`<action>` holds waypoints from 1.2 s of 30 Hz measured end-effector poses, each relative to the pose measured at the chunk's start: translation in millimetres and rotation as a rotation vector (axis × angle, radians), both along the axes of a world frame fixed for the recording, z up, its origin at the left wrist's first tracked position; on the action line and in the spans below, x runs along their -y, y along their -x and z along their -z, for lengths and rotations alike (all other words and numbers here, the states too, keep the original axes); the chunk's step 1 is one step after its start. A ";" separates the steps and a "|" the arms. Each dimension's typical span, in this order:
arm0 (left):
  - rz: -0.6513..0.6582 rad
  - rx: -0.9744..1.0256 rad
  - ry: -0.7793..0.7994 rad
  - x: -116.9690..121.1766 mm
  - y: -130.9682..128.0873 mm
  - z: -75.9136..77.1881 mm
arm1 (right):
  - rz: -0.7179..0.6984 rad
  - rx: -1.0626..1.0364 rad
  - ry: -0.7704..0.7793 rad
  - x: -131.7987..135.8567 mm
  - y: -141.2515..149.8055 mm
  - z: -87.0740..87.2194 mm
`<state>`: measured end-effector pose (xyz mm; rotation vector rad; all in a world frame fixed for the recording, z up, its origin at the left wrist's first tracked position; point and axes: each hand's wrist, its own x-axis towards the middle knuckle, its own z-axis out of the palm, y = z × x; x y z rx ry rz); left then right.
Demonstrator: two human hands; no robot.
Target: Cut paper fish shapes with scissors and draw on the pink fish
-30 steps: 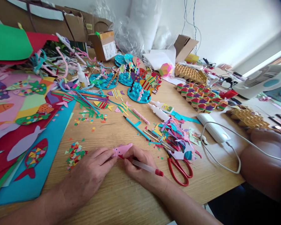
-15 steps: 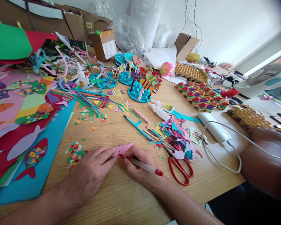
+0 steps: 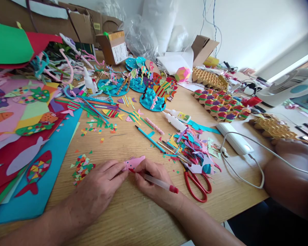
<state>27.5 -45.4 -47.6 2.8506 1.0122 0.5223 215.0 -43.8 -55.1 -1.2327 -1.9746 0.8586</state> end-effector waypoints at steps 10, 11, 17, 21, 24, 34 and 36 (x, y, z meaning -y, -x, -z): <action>-0.003 0.001 -0.016 -0.6 -0.8 -0.9 | 0.008 0.014 -0.004 0.0 0.4 -0.1; 0.000 0.002 -0.013 -0.7 -0.8 -0.9 | 0.008 0.014 -0.006 0.0 0.4 -0.2; 0.019 0.022 0.007 -1.1 -0.7 -0.3 | 0.006 0.009 0.001 0.1 0.8 -0.4; 0.019 0.010 0.020 -0.7 -0.6 -1.3 | 0.017 0.007 0.014 0.9 0.5 -0.8; 0.004 0.015 0.026 0.5 -0.3 -0.2 | 0.018 0.003 0.018 1.3 0.0 -0.3; 0.012 0.011 0.019 1.1 0.4 1.7 | 0.022 0.009 0.019 1.8 0.4 -0.5; 0.008 0.007 0.021 0.8 0.7 0.8 | 0.019 0.007 0.019 1.8 0.4 -0.9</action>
